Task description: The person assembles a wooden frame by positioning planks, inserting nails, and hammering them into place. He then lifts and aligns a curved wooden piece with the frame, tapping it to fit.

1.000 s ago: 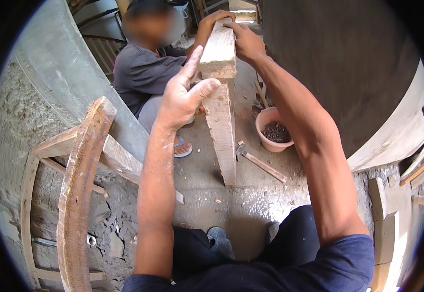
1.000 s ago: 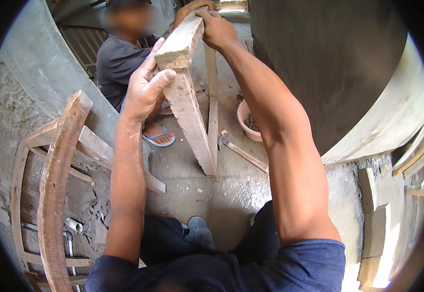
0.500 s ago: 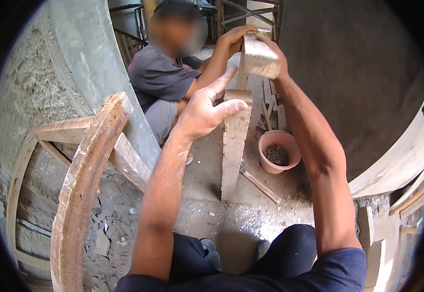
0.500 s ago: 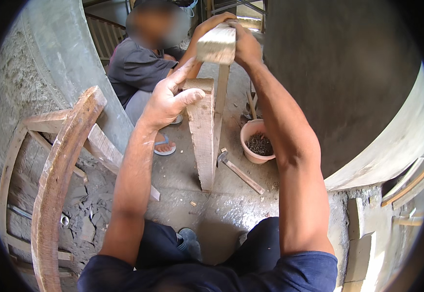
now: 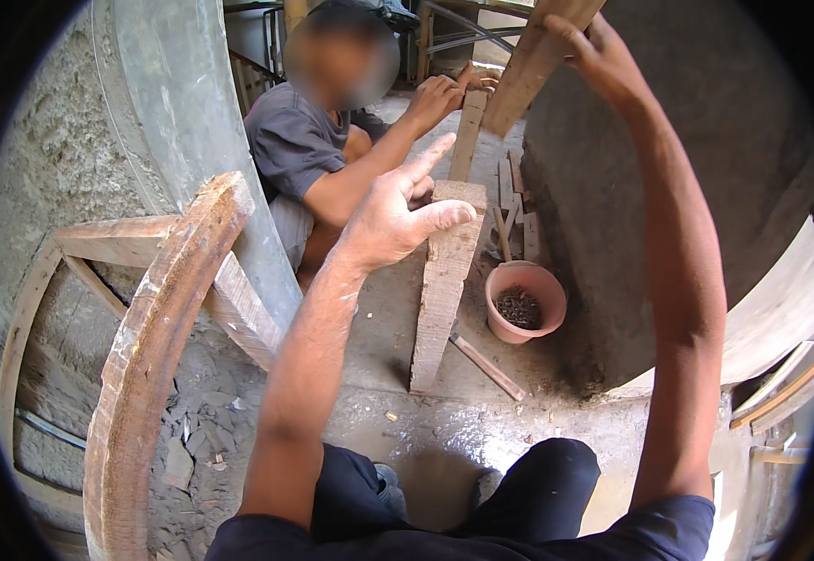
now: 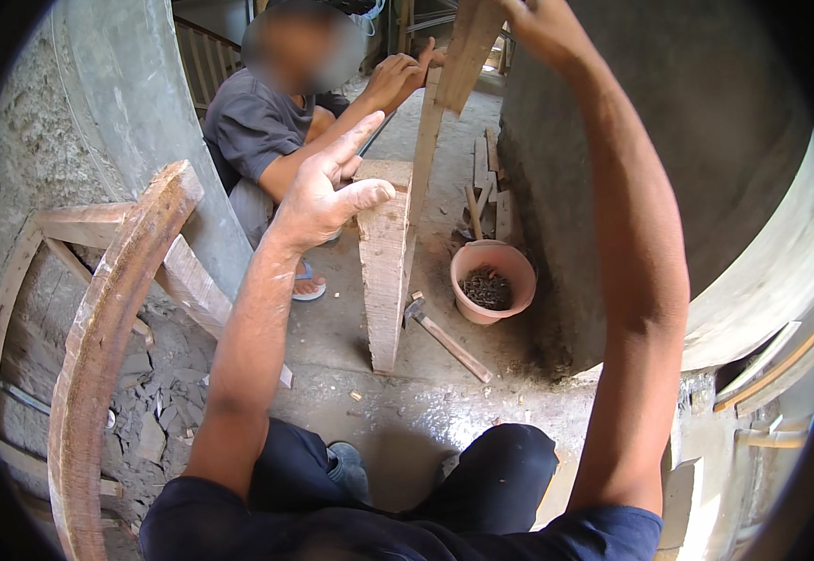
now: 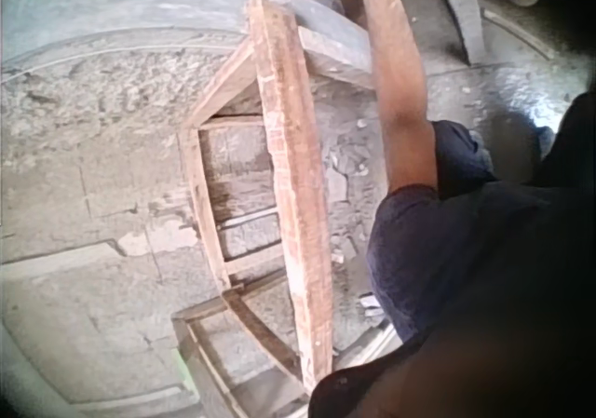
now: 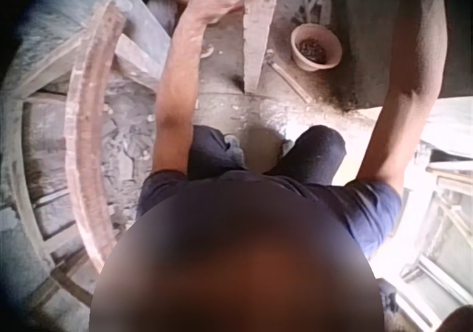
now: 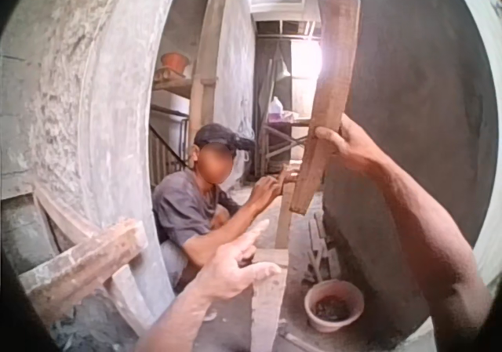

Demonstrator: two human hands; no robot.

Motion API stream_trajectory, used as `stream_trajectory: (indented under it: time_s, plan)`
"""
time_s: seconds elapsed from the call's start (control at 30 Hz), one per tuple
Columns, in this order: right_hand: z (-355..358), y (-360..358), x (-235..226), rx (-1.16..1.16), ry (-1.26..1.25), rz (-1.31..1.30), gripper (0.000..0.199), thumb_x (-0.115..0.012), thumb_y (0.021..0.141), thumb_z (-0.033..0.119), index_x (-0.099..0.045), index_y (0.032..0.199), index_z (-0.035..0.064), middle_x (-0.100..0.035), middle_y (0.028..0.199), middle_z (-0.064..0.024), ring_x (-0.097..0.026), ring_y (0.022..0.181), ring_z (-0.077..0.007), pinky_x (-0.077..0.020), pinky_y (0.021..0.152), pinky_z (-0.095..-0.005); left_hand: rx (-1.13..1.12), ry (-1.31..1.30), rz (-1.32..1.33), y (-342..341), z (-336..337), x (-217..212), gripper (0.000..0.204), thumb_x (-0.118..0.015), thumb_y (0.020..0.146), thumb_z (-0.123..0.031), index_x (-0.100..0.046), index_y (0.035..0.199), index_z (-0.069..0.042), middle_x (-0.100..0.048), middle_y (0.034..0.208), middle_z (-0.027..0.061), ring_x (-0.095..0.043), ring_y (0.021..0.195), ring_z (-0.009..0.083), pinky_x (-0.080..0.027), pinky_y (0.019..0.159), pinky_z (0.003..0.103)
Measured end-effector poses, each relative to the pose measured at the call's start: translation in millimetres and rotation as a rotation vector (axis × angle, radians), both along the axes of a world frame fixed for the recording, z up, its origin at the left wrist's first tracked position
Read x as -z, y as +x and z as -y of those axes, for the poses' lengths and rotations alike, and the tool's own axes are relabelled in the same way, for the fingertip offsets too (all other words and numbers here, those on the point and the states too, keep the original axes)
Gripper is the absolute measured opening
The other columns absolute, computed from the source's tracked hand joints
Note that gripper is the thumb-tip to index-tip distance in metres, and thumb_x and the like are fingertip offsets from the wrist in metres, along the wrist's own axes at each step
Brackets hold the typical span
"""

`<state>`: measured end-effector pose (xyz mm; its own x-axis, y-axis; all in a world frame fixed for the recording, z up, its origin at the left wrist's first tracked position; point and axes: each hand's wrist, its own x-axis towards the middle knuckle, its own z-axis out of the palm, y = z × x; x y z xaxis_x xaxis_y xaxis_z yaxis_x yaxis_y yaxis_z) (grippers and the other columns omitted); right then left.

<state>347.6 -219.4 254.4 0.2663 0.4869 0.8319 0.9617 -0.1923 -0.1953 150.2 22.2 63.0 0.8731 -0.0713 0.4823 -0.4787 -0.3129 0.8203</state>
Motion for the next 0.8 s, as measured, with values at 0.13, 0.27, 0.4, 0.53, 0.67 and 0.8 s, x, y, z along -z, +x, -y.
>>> stream_trajectory:
  time_s: [0.13,0.27,0.4,0.53,0.67,0.8]
  plan:
    - [6,-10,-35,-0.017,0.203,-0.571,0.050,-0.059,0.110,0.045,-0.053,0.150,0.0153,-0.068,0.131,-0.0116,-0.067,0.122,-0.0269,-0.0535,0.107,-0.0498,0.006,-0.019,0.075,0,0,0,0.098,-0.090,0.090,-0.026,-0.036,0.166,0.005,-0.056,0.147,0.0086,-0.055,0.103,0.0074,-0.044,0.091,0.021]
    - [-4,37,-43,-0.014,0.275,-0.796,0.049,-0.062,0.108,0.044,-0.061,0.135,0.0034,-0.075,0.110,-0.0144,-0.073,0.095,-0.0270,-0.0604,0.089,-0.0479,0.008,-0.012,0.038,-3,1,-2,0.100,-0.090,0.090,-0.027,-0.035,0.167,0.004,-0.057,0.147,0.0086,-0.055,0.107,0.0083,-0.045,0.094,0.022]
    - [-43,76,-6,-0.052,0.349,-1.055,0.049,-0.058,0.109,0.042,-0.068,0.117,-0.0050,-0.079,0.091,-0.0161,-0.077,0.070,-0.0269,-0.0664,0.071,-0.0451,0.151,-0.174,0.214,4,13,-1,0.115,-0.093,0.087,-0.023,-0.018,0.172,0.001,-0.062,0.146,0.0159,-0.062,0.122,0.0151,-0.050,0.104,0.029]
    - [-90,81,37,-0.206,0.416,-1.347,0.046,-0.043,0.115,0.035,-0.064,0.124,-0.0053,-0.076,0.111,-0.0228,-0.078,0.096,-0.0333,-0.0637,0.092,-0.0512,0.172,-0.256,0.332,11,19,9,0.132,-0.095,0.083,-0.014,0.000,0.173,-0.002,-0.073,0.127,0.0177,-0.067,0.118,0.0179,-0.054,0.103,0.033]
    - [-121,96,76,-0.097,0.375,-1.338,0.039,-0.045,0.114,0.032,-0.064,0.120,-0.0006,-0.077,0.107,-0.0191,-0.078,0.094,-0.0300,-0.0643,0.090,-0.0522,0.090,-0.192,0.479,18,18,18,0.136,-0.098,0.081,-0.021,0.000,0.173,-0.002,-0.067,0.140,0.0183,-0.067,0.124,0.0220,-0.053,0.108,0.037]
    - [-126,128,107,-0.081,0.268,-1.386,0.026,-0.051,0.108,0.025,-0.067,0.115,0.0062,-0.076,0.099,-0.0089,-0.075,0.081,-0.0248,-0.0626,0.077,-0.0475,0.121,-0.253,0.526,25,24,23,0.121,-0.095,0.086,-0.033,-0.016,0.171,0.001,-0.061,0.148,0.0181,-0.060,0.134,0.0221,-0.048,0.114,0.036]
